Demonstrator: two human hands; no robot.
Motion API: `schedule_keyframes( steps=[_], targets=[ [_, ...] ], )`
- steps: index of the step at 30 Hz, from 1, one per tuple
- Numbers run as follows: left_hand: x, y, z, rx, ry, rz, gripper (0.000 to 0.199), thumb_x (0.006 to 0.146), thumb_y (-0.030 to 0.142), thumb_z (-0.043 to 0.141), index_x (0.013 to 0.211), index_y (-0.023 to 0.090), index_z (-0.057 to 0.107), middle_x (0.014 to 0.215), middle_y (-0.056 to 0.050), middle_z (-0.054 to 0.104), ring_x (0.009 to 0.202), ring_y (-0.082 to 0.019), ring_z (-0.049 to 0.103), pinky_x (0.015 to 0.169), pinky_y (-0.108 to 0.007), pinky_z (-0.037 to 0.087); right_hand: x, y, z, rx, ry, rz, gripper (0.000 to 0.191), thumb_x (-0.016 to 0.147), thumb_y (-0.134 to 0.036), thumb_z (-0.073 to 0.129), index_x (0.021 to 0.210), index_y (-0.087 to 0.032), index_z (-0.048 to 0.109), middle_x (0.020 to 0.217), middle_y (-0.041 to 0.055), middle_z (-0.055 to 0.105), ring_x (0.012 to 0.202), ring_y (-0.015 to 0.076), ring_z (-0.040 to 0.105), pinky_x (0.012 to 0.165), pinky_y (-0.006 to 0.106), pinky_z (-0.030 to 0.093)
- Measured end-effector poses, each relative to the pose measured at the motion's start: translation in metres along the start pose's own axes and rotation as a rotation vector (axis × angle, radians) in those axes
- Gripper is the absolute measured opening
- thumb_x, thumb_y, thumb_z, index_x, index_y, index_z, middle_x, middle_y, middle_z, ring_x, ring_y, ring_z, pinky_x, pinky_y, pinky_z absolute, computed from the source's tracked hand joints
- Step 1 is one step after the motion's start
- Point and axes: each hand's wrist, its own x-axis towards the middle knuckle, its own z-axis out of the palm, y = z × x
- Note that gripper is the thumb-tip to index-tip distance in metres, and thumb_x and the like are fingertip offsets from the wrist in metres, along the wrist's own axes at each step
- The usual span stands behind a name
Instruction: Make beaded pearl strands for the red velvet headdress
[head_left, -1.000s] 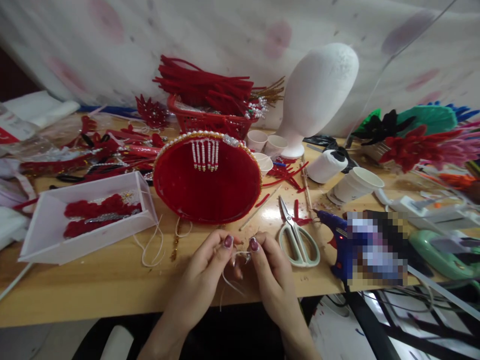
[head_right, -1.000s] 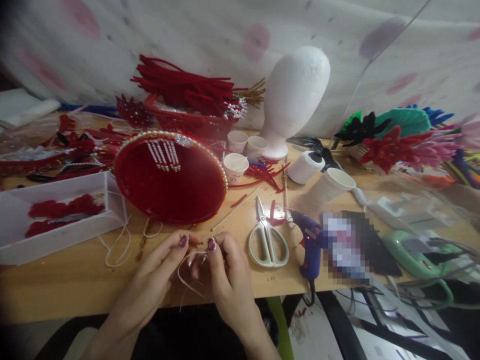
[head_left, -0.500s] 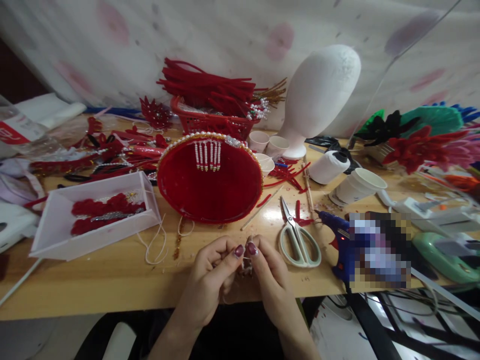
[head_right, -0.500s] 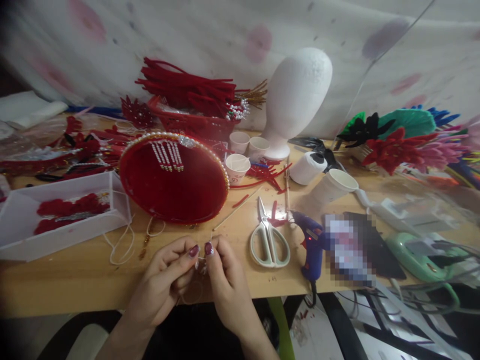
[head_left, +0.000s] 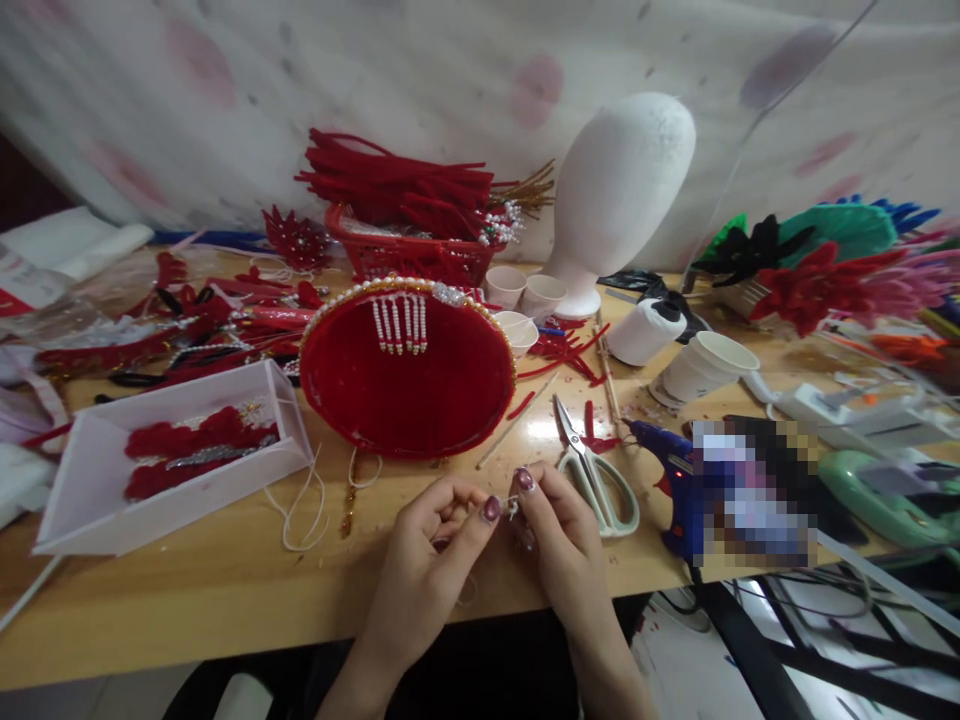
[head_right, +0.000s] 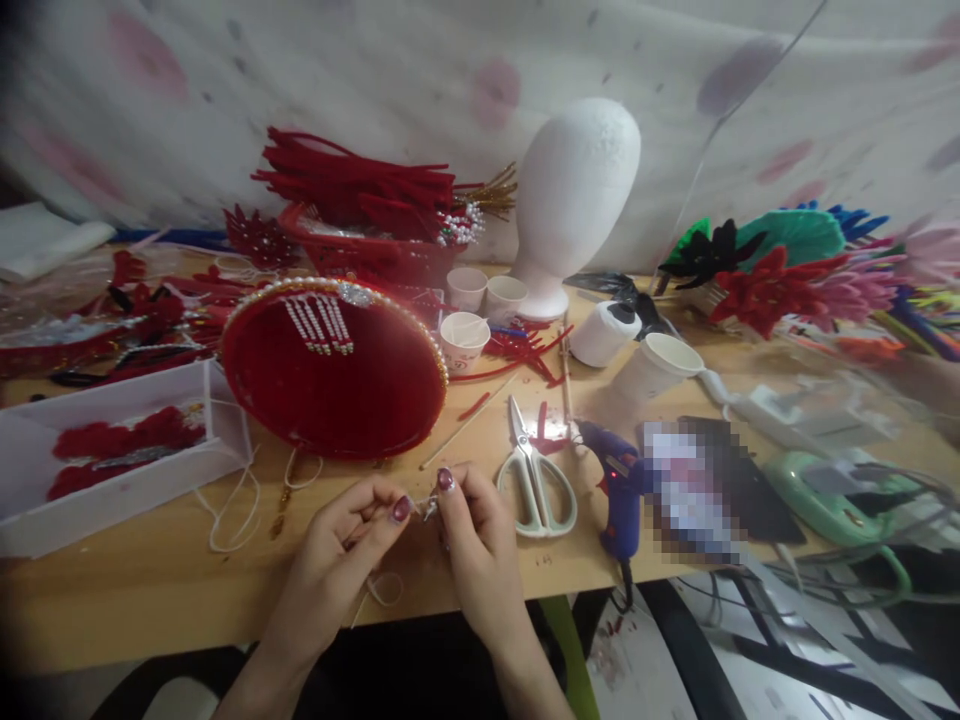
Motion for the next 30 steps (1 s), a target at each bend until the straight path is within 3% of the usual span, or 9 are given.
schedule_keyframes(
  steps=[7, 10, 17, 21, 26, 30],
  targets=[
    [-0.003, -0.005, 0.001, 0.254, 0.078, 0.15, 0.02, 0.083, 0.038, 0.07, 0.078, 0.019, 0.073, 0.058, 0.003, 0.06, 0.05, -0.011, 0.056, 0.047, -0.018, 0.045, -0.002, -0.004, 0.003, -0.026, 0.084, -0.04, 0.034, 0.094, -0.049, 0.064, 0.075, -0.02, 0.061, 0.06, -0.006, 0.048, 0.052, 0.0098, 0.041, 0.049, 0.021, 0.035],
    [-0.004, -0.009, -0.001, 0.283, 0.128, 0.207, 0.018, 0.087, 0.035, 0.066, 0.081, 0.02, 0.074, 0.064, 0.0, 0.069, 0.058, -0.015, 0.067, 0.054, -0.02, 0.054, -0.002, -0.004, 0.004, -0.054, 0.065, -0.074, 0.032, 0.096, -0.043, 0.062, 0.074, -0.021, 0.061, 0.06, -0.0056, 0.05, 0.053, 0.0097, 0.043, 0.05, 0.02, 0.038],
    [-0.006, -0.018, 0.001, 0.296, 0.328, 0.324, 0.014, 0.09, 0.029, 0.063, 0.083, 0.022, 0.073, 0.072, 0.001, 0.075, 0.066, -0.013, 0.072, 0.06, -0.017, 0.057, -0.006, -0.003, 0.005, -0.12, -0.021, -0.138, 0.018, 0.098, -0.031, 0.06, 0.084, -0.021, 0.067, 0.071, -0.0018, 0.065, 0.061, 0.0108, 0.059, 0.056, 0.018, 0.048],
    [-0.006, -0.021, 0.003, 0.274, 0.353, 0.351, 0.012, 0.09, 0.027, 0.063, 0.084, 0.021, 0.072, 0.073, 0.0, 0.075, 0.064, -0.013, 0.071, 0.058, -0.017, 0.058, -0.005, -0.003, 0.004, -0.173, -0.044, -0.185, 0.011, 0.095, -0.025, 0.063, 0.088, -0.023, 0.071, 0.078, 0.0004, 0.072, 0.074, 0.0132, 0.068, 0.066, 0.019, 0.053],
    [-0.004, -0.024, 0.001, 0.251, 0.352, 0.354, 0.012, 0.091, 0.027, 0.064, 0.085, 0.021, 0.072, 0.069, 0.001, 0.074, 0.059, -0.012, 0.069, 0.056, -0.017, 0.057, -0.005, -0.005, 0.004, -0.186, -0.044, -0.196, 0.012, 0.094, -0.024, 0.064, 0.089, -0.023, 0.074, 0.079, 0.0006, 0.073, 0.072, 0.0135, 0.069, 0.063, 0.019, 0.053],
    [-0.001, -0.023, -0.003, 0.271, 0.276, 0.379, 0.013, 0.089, 0.027, 0.065, 0.083, 0.02, 0.072, 0.068, 0.0, 0.075, 0.059, -0.013, 0.071, 0.055, -0.017, 0.058, -0.006, -0.006, 0.004, -0.192, -0.04, -0.191, 0.012, 0.094, -0.023, 0.064, 0.089, -0.023, 0.075, 0.079, 0.0012, 0.074, 0.072, 0.0142, 0.069, 0.063, 0.02, 0.054]
  ],
)
